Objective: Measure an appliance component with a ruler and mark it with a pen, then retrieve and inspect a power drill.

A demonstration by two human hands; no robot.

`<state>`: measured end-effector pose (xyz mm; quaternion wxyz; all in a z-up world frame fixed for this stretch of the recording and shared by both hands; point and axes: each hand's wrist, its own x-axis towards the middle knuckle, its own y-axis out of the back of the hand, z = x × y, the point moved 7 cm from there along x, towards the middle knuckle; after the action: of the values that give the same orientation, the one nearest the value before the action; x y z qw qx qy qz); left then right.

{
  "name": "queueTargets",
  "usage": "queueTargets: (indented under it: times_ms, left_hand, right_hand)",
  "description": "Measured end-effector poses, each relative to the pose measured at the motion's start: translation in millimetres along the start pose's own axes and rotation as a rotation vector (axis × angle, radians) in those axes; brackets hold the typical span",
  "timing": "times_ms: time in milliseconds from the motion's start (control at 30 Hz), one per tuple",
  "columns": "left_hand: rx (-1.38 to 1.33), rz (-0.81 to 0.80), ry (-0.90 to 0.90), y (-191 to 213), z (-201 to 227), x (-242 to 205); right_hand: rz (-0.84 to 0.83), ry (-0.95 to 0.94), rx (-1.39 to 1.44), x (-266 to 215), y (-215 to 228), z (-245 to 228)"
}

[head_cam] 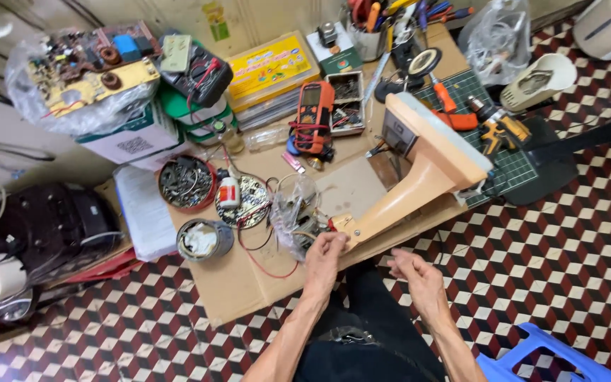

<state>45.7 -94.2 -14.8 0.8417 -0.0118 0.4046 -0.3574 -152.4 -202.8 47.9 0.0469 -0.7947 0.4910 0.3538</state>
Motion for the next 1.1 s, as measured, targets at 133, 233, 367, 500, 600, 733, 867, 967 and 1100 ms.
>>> queueTargets:
  times_ms: [133,233,367,500,600,733,867,967,1100]
  left_hand:
    - [0.038,-0.164,-0.090,-27,25,-12]
    - [0.081,-0.277,-0.065,-57,13,-16]
    - [0.128,-0.427,0.030,-101,4,-38]
    - [0.251,-0.480,0.061,-143,-20,-47]
    - [0.304,-0.584,0.118,-196,-50,-65]
    - [0.331,-0.735,0.163,-296,-104,-97]
    - [0.379,-0.815,0.206,-401,-138,-154]
    - [0.451,-0.870,0.263,-450,-179,-182]
    - [0.550,-0.953,0.346,-506,-231,-210]
  right_hand:
    - [-0.065,0.098,0.093,-8,-21,-13]
    - [-0.002,0.117,0.308,-12,-11,17]
    - [0.148,0.126,0.383,-38,19,16]
    - [0.218,0.059,0.365,-63,59,17]
    - [0.362,0.051,0.433,-93,113,39]
    - [0.561,0.055,0.614,-136,208,88]
    - [0.744,-0.028,0.659,-169,310,127]
    - [0.852,0.013,0.748,-184,377,152]
    - [0.973,-0.009,0.758,-203,460,172]
